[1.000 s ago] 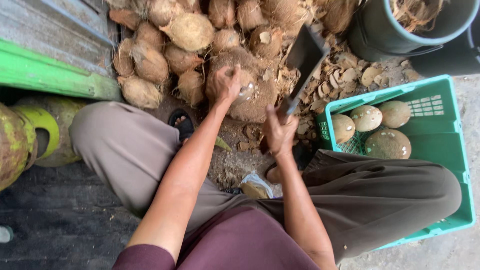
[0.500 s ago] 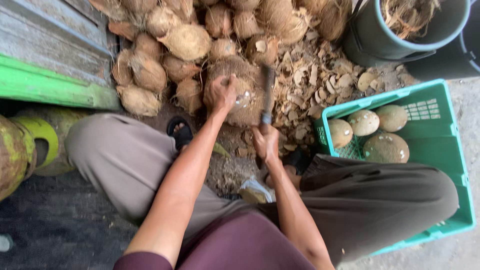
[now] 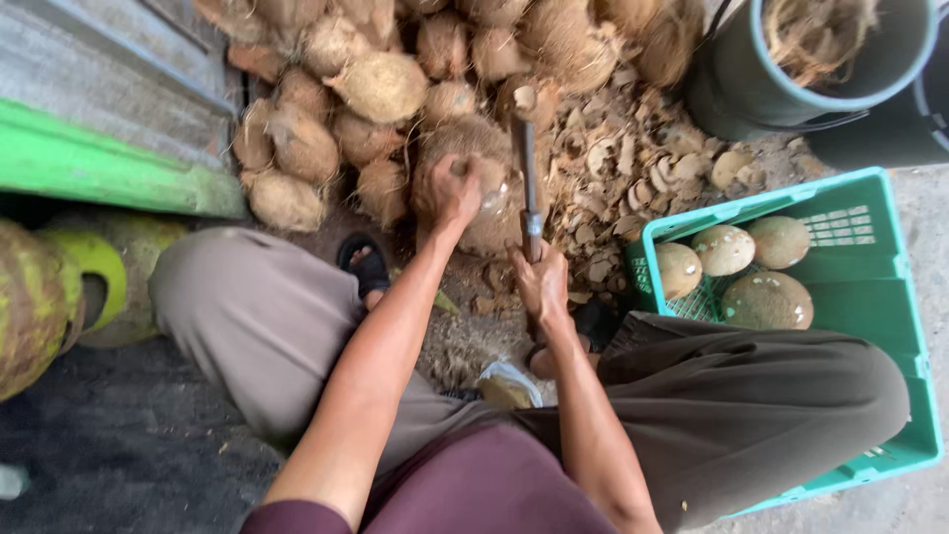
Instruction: The person sits on the ground and uses a cleaver to chop and strip the fibrous husk off coconuts, rotating each coconut to trim it, then places the trimmed coconuts into a green plastic crate beside them.
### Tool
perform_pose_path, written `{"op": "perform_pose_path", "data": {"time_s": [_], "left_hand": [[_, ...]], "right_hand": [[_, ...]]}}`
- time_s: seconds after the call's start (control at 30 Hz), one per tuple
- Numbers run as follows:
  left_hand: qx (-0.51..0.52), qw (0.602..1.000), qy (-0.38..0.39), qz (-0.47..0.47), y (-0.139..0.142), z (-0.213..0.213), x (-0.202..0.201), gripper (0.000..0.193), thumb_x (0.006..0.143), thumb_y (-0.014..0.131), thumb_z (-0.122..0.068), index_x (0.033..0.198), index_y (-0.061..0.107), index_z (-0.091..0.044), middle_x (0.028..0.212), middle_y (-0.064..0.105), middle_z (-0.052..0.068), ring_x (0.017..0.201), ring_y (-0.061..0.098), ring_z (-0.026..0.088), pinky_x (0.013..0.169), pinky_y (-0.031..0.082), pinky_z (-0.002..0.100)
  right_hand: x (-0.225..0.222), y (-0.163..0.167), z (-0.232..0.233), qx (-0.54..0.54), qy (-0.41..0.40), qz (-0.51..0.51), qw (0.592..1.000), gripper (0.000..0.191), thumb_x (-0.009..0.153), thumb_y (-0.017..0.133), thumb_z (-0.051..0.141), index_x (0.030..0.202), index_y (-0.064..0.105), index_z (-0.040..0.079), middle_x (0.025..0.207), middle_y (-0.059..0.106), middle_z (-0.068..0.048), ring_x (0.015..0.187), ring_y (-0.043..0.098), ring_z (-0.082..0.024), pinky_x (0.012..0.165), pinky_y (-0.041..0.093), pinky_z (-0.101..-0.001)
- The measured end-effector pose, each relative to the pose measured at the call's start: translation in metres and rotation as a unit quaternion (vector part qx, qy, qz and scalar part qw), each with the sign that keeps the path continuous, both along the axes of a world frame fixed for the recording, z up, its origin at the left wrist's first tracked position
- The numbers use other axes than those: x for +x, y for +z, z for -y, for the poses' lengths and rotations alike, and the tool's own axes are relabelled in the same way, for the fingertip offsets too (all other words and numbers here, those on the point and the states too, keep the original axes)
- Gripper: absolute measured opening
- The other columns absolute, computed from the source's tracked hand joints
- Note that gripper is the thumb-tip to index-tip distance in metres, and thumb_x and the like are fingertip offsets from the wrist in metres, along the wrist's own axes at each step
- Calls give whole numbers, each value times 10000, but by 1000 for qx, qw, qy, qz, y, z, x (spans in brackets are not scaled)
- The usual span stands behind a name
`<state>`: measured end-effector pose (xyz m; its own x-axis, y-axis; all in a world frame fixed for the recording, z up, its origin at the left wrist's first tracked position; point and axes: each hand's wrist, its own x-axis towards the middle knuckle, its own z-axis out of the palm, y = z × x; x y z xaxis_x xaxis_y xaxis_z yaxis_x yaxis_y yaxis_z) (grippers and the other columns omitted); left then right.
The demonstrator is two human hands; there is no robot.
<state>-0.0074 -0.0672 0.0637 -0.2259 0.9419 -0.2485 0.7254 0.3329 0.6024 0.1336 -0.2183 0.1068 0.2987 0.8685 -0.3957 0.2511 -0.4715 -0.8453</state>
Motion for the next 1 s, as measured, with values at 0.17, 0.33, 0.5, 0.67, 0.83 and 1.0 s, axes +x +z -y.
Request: {"op": "perform_pose_path", "data": {"time_s": [0.17,0.33,0.5,0.67,0.83,1.0], "left_hand": [[34,999,-6,10,2,2,1,515,915,554,-649,1044,730,-183,1122,674,89,1047,617,289,895,450,496],[-17,999,-22,-26,-1,1,-1,527,888,568,-635,1098,736,-181,1156,696,106,1086,630,298,914,472,490],[59,996,-6,63,-8,4,-16,567,881,593,-665,1086,766,-165,1145,727,121,1038,670,298,879,511,482],[3,980,20,198,0,2,-56,557,865,517,-657,1114,747,-215,1139,747,59,1020,704,244,857,559,446],[-18,939,92,331,6,8,-79,559,799,703,-627,1141,726,-186,1214,735,89,1159,667,253,1016,514,457],[56,944,103,310,-2,17,-66,658,727,709,-647,1211,679,-202,1258,676,102,1182,628,286,968,497,517]], "right_hand": [[7,-4,6,140,-44,-67,987,360,998,699,230,713,586,42,566,548,-18,477,507,-126,430,407,-300],[8,-43,4,-40,53,22,998,357,960,716,247,674,600,67,536,575,0,474,579,-109,465,464,-288],[8,-64,1,-4,-58,-250,966,240,938,694,173,762,564,74,555,478,-17,434,447,-142,397,384,-339],[0,-41,1,-55,-36,-240,969,294,946,689,198,746,487,121,535,489,-1,397,461,-134,361,394,-328],[-30,-25,5,-80,62,-202,974,317,960,695,272,756,549,78,551,519,-4,396,458,-127,356,384,-302],[-41,-18,3,-66,62,-126,988,249,954,665,299,787,619,120,545,562,-1,400,475,-107,349,365,-287]]}}
